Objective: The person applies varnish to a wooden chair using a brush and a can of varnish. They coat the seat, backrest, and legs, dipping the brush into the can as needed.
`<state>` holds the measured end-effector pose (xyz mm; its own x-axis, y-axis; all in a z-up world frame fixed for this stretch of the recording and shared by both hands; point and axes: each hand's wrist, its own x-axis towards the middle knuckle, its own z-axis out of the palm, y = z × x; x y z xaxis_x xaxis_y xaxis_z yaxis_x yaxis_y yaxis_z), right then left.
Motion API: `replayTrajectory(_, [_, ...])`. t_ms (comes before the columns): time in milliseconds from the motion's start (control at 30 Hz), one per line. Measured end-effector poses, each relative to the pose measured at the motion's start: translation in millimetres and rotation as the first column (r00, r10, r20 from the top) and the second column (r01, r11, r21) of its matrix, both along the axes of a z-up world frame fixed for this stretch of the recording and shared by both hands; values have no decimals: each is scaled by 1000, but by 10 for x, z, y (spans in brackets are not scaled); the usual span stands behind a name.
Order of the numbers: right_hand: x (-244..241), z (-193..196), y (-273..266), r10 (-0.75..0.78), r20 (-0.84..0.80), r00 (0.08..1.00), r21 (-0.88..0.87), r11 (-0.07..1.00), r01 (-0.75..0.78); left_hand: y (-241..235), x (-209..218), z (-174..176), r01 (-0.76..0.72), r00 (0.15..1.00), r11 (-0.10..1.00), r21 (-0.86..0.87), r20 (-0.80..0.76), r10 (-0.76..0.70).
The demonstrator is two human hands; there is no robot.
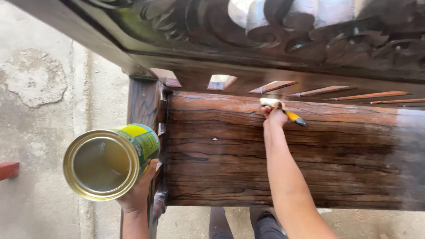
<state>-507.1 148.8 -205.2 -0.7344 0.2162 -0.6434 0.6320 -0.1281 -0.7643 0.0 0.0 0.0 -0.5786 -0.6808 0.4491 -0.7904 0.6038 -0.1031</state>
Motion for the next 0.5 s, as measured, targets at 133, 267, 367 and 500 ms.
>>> replayTrajectory(133, [587,-245,-540,142,65,988,-70,988,-137,9,-105,147,45,995,990,-136,96,-32])
replayTrajectory(267, [1304,-333,-1299,252,101,962,-186,955,-231,28,-80,-1,-29,999,998,-56,22,31])
replayTrajectory(367, [1868,-408,-1842,327,112,938,-218,929,-298,56,-63,-73,-11,990,974,-227,133,42])
replayTrajectory(500, [2310,-275,-2310,461,40,886,-170,877,-449,53,-155,55,-12,976,995,96,-216,33])
